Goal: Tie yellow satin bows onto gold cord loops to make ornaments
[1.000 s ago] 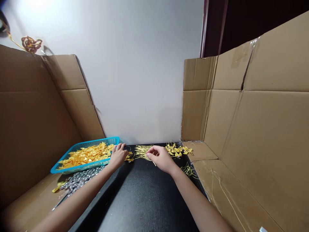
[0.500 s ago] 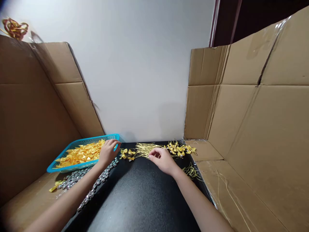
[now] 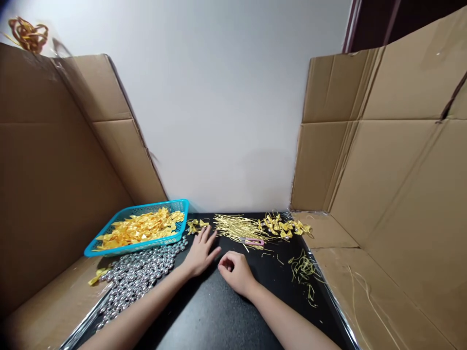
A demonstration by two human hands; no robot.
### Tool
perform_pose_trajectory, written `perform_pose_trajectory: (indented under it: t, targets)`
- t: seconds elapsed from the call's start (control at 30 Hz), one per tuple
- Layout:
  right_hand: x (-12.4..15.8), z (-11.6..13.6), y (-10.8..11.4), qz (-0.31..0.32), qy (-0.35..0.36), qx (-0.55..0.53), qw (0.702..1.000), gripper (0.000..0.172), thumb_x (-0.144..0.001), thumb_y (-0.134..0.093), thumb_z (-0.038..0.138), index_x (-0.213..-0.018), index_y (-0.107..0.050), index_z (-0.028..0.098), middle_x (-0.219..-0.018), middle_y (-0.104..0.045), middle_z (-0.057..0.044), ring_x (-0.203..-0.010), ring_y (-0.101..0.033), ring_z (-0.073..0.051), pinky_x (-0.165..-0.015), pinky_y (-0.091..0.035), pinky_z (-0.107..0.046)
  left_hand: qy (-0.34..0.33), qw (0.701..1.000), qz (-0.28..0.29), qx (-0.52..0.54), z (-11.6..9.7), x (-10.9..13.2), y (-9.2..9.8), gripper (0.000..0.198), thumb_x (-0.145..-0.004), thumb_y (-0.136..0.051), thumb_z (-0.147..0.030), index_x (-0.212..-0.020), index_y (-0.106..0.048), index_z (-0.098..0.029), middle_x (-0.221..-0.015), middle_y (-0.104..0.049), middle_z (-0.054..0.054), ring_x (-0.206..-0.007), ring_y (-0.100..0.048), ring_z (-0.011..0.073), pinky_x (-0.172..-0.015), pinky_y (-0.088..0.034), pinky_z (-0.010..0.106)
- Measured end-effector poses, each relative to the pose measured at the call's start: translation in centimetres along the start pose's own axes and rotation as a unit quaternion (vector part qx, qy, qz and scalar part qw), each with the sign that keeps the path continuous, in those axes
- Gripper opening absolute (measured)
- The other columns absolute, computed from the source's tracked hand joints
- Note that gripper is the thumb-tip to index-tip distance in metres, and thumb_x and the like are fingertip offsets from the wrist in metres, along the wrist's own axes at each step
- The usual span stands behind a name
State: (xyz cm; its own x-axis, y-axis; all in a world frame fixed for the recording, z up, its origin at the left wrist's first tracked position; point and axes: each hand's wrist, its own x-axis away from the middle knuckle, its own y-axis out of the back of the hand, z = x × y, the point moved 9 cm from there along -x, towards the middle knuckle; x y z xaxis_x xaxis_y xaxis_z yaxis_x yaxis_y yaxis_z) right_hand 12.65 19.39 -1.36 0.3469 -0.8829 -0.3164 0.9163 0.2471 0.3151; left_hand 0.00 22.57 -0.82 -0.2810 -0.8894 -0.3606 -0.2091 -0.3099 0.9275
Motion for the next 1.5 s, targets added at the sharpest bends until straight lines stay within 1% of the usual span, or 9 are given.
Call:
perform_pose_trajectory:
  t: [0.1, 0.2, 0.5, 0.87, 0.93, 1.0, 1.1, 1.37, 1.5]
  targets:
    - [-0.1, -0.3, 0.1, -0.005, 0.006, 0.001, 1.000, 0.012, -0.073, -0.059, 0.009, -0.065, -0.062, 0.017, -0.063, -0.058, 0.002, -0.057, -0.050, -0.011, -0.057, -0.040, -0.023, -0.022, 0.998, 0.028, 0.042, -1.8, 2.8, -0.5, 0.048, -0.092, -0.059, -0.036, -0.137, -0.049, -0.022, -0.150, -0.042, 0.013, -0.135, -0.042, 0.0331, -0.107, -0.040, 0.055]
    - [-0.3, -0.5, 0.4, -0.012, 0.008, -0.001, 1.000, 0.011, -0.075, -0.058, 0.011, -0.066, -0.061, 0.017, -0.063, -0.058, 0.001, -0.058, -0.050, -0.012, -0.056, -0.040, -0.023, -0.030, 0.995, 0.042, 0.081, -2.7, 4.7, -0.5, 0.046, -0.093, -0.053, -0.036, -0.136, -0.051, -0.021, -0.153, -0.040, 0.014, -0.142, -0.033, 0.0336, -0.113, -0.033, 0.056]
    - [-0.8, -1.1, 1.4, -0.046, 0.036, 0.009, 0.998, 0.015, -0.073, -0.052, 0.012, -0.061, -0.047, 0.021, -0.074, -0.054, -0.001, -0.067, -0.051, -0.015, -0.061, -0.041, -0.025, -0.078, 0.981, 0.015, 0.177, -4.0, 4.7, 1.5, 0.028, -0.087, -0.054, -0.019, -0.114, -0.063, -0.023, -0.134, -0.059, 0.012, -0.132, -0.047, 0.0315, -0.112, -0.034, 0.058]
    - [-0.5, -1.2, 1.5, -0.060, 0.065, 0.080, 0.993, 0.036, -0.082, -0.057, 0.019, -0.052, -0.037, 0.019, -0.075, -0.050, -0.001, -0.072, -0.053, -0.015, -0.069, -0.045, -0.030, -0.152, 0.957, -0.017, 0.248, -6.3, 5.0, 3.0, 0.026, -0.085, -0.055, -0.013, -0.109, -0.062, -0.021, -0.114, -0.066, 0.010, -0.105, -0.060, 0.0235, -0.094, -0.050, 0.041]
    - [-0.5, -1.4, 1.4, -0.058, 0.063, 0.101, 0.991, 0.031, -0.088, -0.058, 0.023, -0.059, -0.048, 0.017, -0.077, -0.054, -0.001, -0.073, -0.055, -0.014, -0.068, -0.048, -0.029, -0.163, 0.953, -0.021, 0.256, -6.4, 5.0, 3.3, 0.026, -0.087, -0.057, -0.016, -0.112, -0.061, -0.021, -0.115, -0.066, 0.009, -0.107, -0.059, 0.0237, -0.094, -0.050, 0.042]
    - [-0.5, -1.6, 1.2, -0.054, 0.058, 0.120, 0.990, 0.019, -0.092, -0.058, 0.029, -0.081, -0.061, 0.014, -0.088, -0.061, -0.002, -0.077, -0.059, -0.014, -0.070, -0.052, -0.030, -0.175, 0.948, -0.024, 0.264, -6.5, 5.1, 3.5, 0.028, -0.091, -0.059, -0.024, -0.119, -0.059, -0.019, -0.120, -0.063, 0.010, -0.108, -0.059, 0.0243, -0.094, -0.050, 0.045]
    - [-0.6, -2.1, 1.1, -0.046, 0.045, 0.144, 0.988, 0.025, -0.094, -0.058, 0.034, -0.111, -0.060, 0.015, -0.107, -0.064, -0.006, -0.089, -0.064, -0.017, -0.077, -0.056, -0.035, -0.193, 0.944, -0.025, 0.268, -6.7, 5.2, 3.6, 0.032, -0.094, -0.058, -0.032, -0.123, -0.058, -0.019, -0.126, -0.060, 0.010, -0.108, -0.061, 0.0248, -0.091, -0.052, 0.047]
    - [-0.5, -2.5, 0.9, -0.017, 0.044, 0.169, 0.984, 0.027, -0.095, -0.057, 0.033, -0.116, -0.060, 0.016, -0.115, -0.063, -0.008, -0.095, -0.064, -0.019, -0.082, -0.056, -0.039, -0.230, 0.939, 0.010, 0.256, -7.7, 6.0, 2.6, 0.029, -0.095, -0.057, -0.031, -0.121, -0.059, -0.019, -0.125, -0.061, 0.010, -0.103, -0.063, 0.0227, -0.087, -0.055, 0.044]
    - [-0.6, -2.4, 0.7, -0.014, 0.049, 0.195, 0.979, 0.026, -0.095, -0.057, 0.033, -0.114, -0.060, 0.016, -0.111, -0.064, -0.007, -0.091, -0.065, -0.018, -0.078, -0.056, -0.036, -0.212, 0.950, 0.006, 0.230, -7.1, 5.8, 2.3, 0.028, -0.095, -0.057, -0.031, -0.120, -0.059, -0.019, -0.124, -0.061, 0.010, -0.102, -0.064, 0.0223, -0.086, -0.055, 0.043]
